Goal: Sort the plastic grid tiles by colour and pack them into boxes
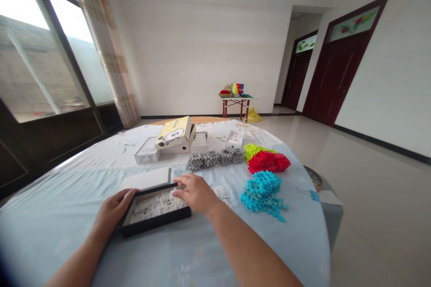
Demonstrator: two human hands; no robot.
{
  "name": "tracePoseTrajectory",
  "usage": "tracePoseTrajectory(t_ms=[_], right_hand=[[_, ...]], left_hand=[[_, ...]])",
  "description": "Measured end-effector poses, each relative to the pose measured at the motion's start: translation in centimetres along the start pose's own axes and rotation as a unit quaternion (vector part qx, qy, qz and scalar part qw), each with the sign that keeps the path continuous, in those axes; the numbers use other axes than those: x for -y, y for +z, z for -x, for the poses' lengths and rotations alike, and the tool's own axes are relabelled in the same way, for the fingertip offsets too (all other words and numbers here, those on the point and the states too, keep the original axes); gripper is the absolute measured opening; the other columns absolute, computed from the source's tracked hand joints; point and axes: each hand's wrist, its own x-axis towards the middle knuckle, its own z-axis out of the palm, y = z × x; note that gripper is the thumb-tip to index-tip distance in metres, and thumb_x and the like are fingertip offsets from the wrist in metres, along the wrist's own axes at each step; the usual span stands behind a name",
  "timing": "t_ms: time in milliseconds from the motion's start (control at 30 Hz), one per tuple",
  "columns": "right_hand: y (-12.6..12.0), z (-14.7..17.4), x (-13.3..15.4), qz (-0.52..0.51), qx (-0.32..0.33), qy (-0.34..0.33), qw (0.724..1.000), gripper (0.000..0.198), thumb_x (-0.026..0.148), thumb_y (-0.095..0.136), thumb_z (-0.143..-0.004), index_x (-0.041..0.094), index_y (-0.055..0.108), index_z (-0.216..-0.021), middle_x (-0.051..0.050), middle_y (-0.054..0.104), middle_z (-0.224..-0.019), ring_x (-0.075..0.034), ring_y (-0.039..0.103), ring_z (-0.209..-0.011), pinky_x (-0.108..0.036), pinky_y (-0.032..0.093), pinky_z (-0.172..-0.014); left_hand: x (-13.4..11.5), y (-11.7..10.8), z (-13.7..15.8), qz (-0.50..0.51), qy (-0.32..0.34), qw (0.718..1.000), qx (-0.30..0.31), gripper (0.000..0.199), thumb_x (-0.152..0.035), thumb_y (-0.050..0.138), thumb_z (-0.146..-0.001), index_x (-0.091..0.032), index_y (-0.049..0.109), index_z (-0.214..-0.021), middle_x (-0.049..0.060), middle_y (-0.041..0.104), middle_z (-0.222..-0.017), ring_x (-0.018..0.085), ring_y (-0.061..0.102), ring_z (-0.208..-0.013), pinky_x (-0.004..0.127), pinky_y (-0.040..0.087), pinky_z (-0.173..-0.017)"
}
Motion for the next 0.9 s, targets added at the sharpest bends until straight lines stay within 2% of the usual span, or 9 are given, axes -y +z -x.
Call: tracePoseTrajectory(t_ms=[67, 167, 300, 400, 500, 633, 767, 900], right_hand=[[0.1, 0.1, -0.2, 0.005, 0.015, -0.001, 1.000, 0.033, 0.028, 0.057, -0.079, 0.020, 0.060, -0.111, -0.006, 0.061, -0.108, -0.016, 0.058, -0.094, -0.025, 0.048, -0.075], [-0.5, 0.1, 0.1, 0.024, -0.007, 0.001, 1.000, 0.028, 0.027, 0.052, -0.082, 0.020, 0.061, -0.108, -0.006, 0.063, -0.104, -0.015, 0.058, -0.093, -0.025, 0.047, -0.077], [-2.1, 0.1, 1.5, 0.037, -0.048, -0.009, 0.998, 0.025, 0.030, 0.048, -0.085, 0.018, 0.063, -0.101, -0.005, 0.065, -0.096, -0.013, 0.060, -0.085, -0.022, 0.047, -0.073], [-3.7, 0.2, 1.8, 0.052, -0.048, 0.005, 0.998, 0.026, 0.031, 0.048, -0.085, 0.018, 0.062, -0.102, -0.004, 0.066, -0.095, -0.013, 0.060, -0.085, -0.023, 0.046, -0.074], [-5.5, 0.6, 0.7, 0.101, 0.003, 0.065, 0.993, 0.028, 0.032, 0.054, -0.080, 0.018, 0.061, -0.103, -0.004, 0.067, -0.091, -0.014, 0.061, -0.081, -0.024, 0.045, -0.074], [-7.2, 1.5, -2.0, 0.208, 0.092, 0.161, 0.960, 0.041, 0.034, 0.066, -0.068, 0.018, 0.061, -0.106, -0.006, 0.066, -0.095, -0.018, 0.060, -0.085, -0.027, 0.045, -0.075], [-7.1, 2.2, -4.0, 0.286, 0.156, 0.178, 0.929, 0.061, 0.041, 0.071, -0.060, 0.019, 0.057, -0.115, -0.010, 0.059, -0.113, -0.027, 0.052, -0.106, -0.033, 0.040, -0.087], [-6.2, 2.4, -5.1, 0.320, 0.196, 0.184, 0.908, 0.070, 0.042, 0.075, -0.055, 0.019, 0.055, -0.117, -0.011, 0.056, -0.116, -0.029, 0.048, -0.109, -0.034, 0.038, -0.091]], left_hand=[[-0.1, 0.0, 0.0, 0.000, -0.001, 1.000, -0.003, 0.041, -0.052, 0.046, -0.071, -0.019, 0.070, -0.079, 0.002, 0.072, -0.078, 0.021, 0.064, -0.077, 0.024, 0.047, -0.067], [-0.4, -0.1, 0.1, -0.001, -0.004, 1.000, -0.006, 0.041, -0.052, 0.046, -0.071, -0.019, 0.070, -0.079, 0.001, 0.072, -0.076, 0.021, 0.064, -0.077, 0.024, 0.047, -0.066], [-0.8, -0.1, 0.1, 0.002, -0.017, 1.000, -0.004, 0.040, -0.051, 0.047, -0.069, -0.019, 0.070, -0.077, 0.001, 0.072, -0.075, 0.021, 0.064, -0.077, 0.024, 0.046, -0.065], [-1.1, -0.2, 0.3, 0.001, -0.024, 1.000, -0.003, 0.041, -0.051, 0.047, -0.069, -0.018, 0.070, -0.076, 0.002, 0.071, -0.075, 0.022, 0.064, -0.077, 0.024, 0.046, -0.064], [-1.3, -0.1, 0.3, -0.001, -0.021, 1.000, -0.006, 0.041, -0.051, 0.046, -0.069, -0.018, 0.070, -0.077, 0.002, 0.071, -0.074, 0.021, 0.064, -0.076, 0.023, 0.046, -0.063], [-1.0, 0.0, 0.2, -0.008, -0.019, 1.000, -0.004, 0.041, -0.050, 0.046, -0.070, -0.018, 0.071, -0.080, 0.002, 0.071, -0.075, 0.021, 0.063, -0.076, 0.023, 0.046, -0.064], [-0.6, 0.1, -0.1, -0.016, -0.021, 1.000, 0.000, 0.043, -0.050, 0.045, -0.070, -0.018, 0.071, -0.081, 0.003, 0.071, -0.076, 0.022, 0.064, -0.077, 0.024, 0.045, -0.063], [-0.5, 0.2, -0.1, -0.020, -0.014, 1.000, -0.006, 0.042, -0.051, 0.045, -0.070, -0.019, 0.071, -0.081, 0.002, 0.071, -0.075, 0.021, 0.064, -0.076, 0.024, 0.045, -0.064]])
